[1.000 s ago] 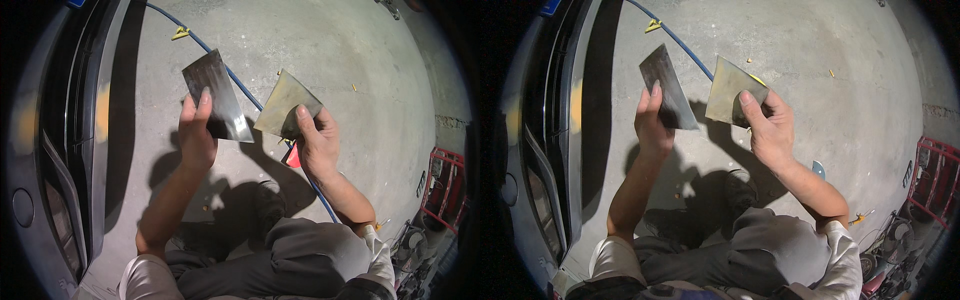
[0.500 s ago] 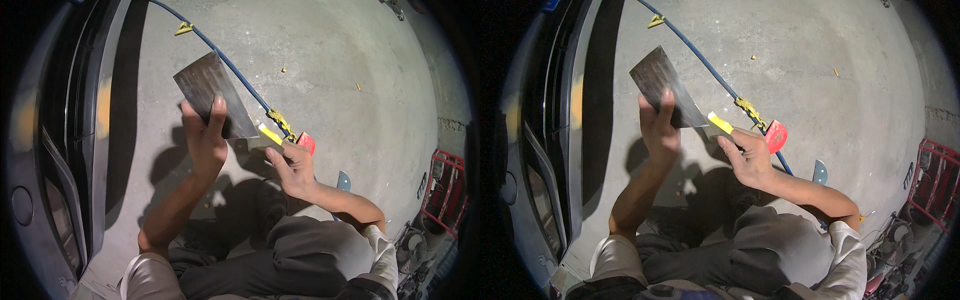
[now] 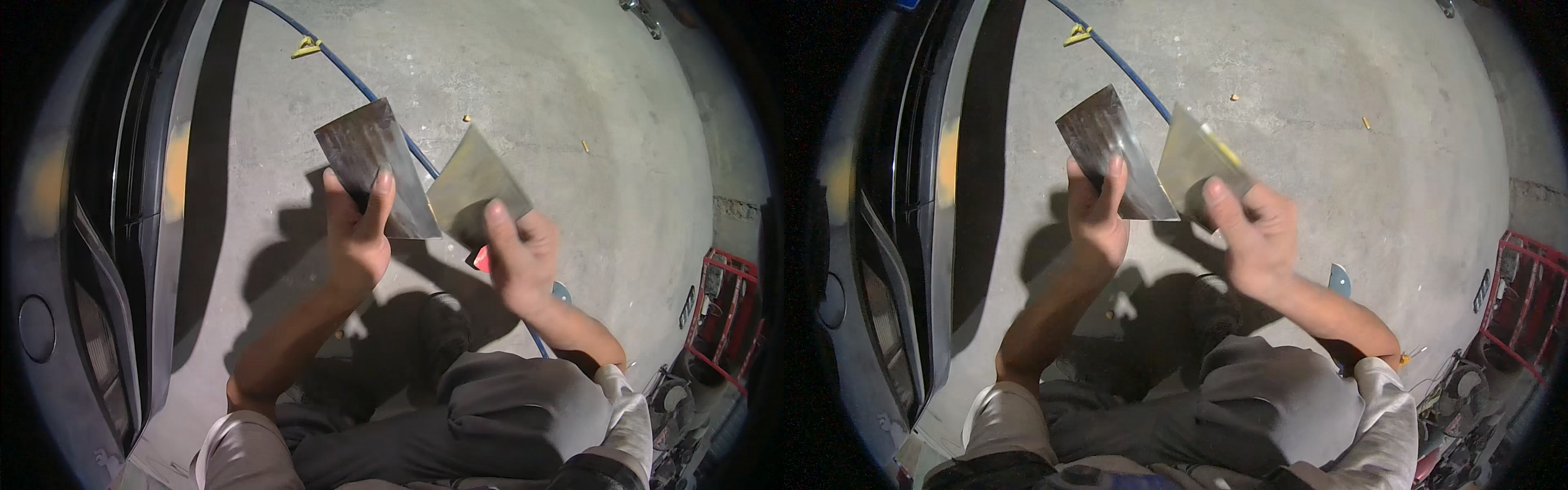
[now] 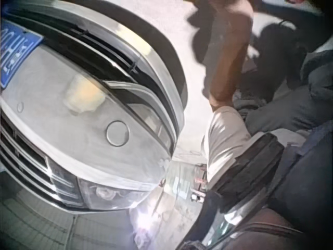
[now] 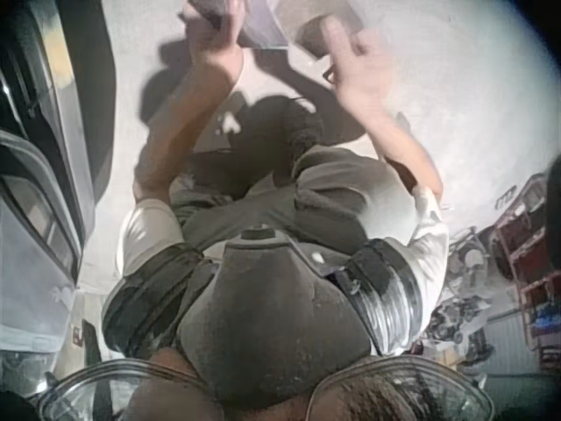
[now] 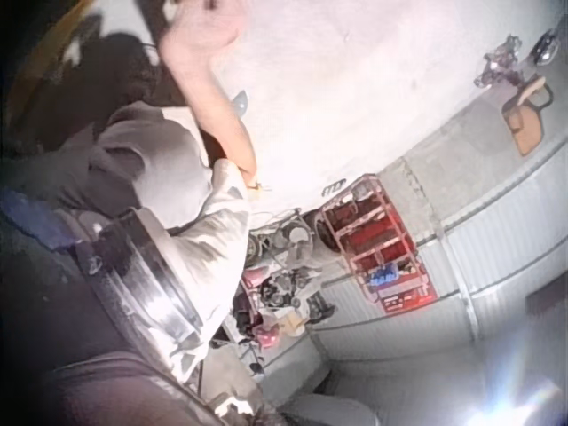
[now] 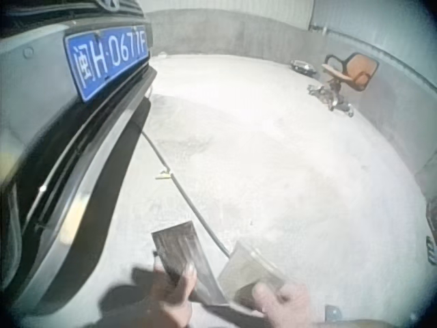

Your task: The person applies body filler to a damaged area on a car bumper using a putty knife and a sanding block. They repeatedly spread the filler, scrape it off, and reapply it to smooth the surface.

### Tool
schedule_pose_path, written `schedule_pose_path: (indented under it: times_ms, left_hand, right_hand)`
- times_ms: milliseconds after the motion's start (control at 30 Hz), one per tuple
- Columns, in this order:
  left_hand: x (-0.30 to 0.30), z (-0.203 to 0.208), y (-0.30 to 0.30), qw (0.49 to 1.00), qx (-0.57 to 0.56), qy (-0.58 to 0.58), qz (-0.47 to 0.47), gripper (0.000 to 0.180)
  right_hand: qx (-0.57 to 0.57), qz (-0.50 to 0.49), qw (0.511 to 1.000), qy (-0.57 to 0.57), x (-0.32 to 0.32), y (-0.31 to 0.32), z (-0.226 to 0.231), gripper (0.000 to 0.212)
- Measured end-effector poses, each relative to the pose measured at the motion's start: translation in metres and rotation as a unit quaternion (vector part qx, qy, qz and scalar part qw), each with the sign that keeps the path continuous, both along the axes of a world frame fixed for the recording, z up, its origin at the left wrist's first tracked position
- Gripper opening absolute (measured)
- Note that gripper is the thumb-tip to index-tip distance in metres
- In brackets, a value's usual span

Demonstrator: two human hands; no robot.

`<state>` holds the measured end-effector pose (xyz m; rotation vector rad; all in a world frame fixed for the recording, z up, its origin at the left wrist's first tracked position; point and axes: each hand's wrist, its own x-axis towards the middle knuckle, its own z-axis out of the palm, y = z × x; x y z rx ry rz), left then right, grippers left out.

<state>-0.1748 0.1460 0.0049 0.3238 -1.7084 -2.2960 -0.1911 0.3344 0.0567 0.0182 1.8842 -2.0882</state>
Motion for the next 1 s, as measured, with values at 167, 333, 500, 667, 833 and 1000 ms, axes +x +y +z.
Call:
schedule_pose_path:
  times_ms: [167,333,500,667,833,1000]
  left_hand:
    - [0.003,0.003,0.001,0.997,0.059,0.036,0.046,0.021]
    - [0.002,0.004,0.003,0.997,0.019,0.043,0.060,0.019]
    - [0.003,0.003,0.004,0.997,0.072,0.005,0.029,0.015]
    - [0.005,-0.001,-0.005,0.997,0.079,0.002,-0.008,0.023]
    - [0.007,-0.002,-0.005,0.997,-0.004,-0.009,-0.076,0.032]
    - [0.006,0.004,-0.012,0.992,-0.067,0.003,-0.102,0.029]
  right_hand:
    - [0.099,0.080,0.990,0.058,0.003,-0.003,-0.004,0.030]
    - [0.131,0.123,0.982,0.052,0.008,-0.007,-0.004,0.026]
    - [0.006,0.003,1.000,-0.013,0.005,0.006,-0.010,0.022]
    - [0.133,0.223,0.955,0.143,-0.005,0.016,-0.020,0.017]
    - [-0.043,0.028,0.998,0.029,-0.013,0.022,-0.026,0.031]
    - [0.181,0.242,0.951,0.071,-0.021,0.029,-0.025,0.028]
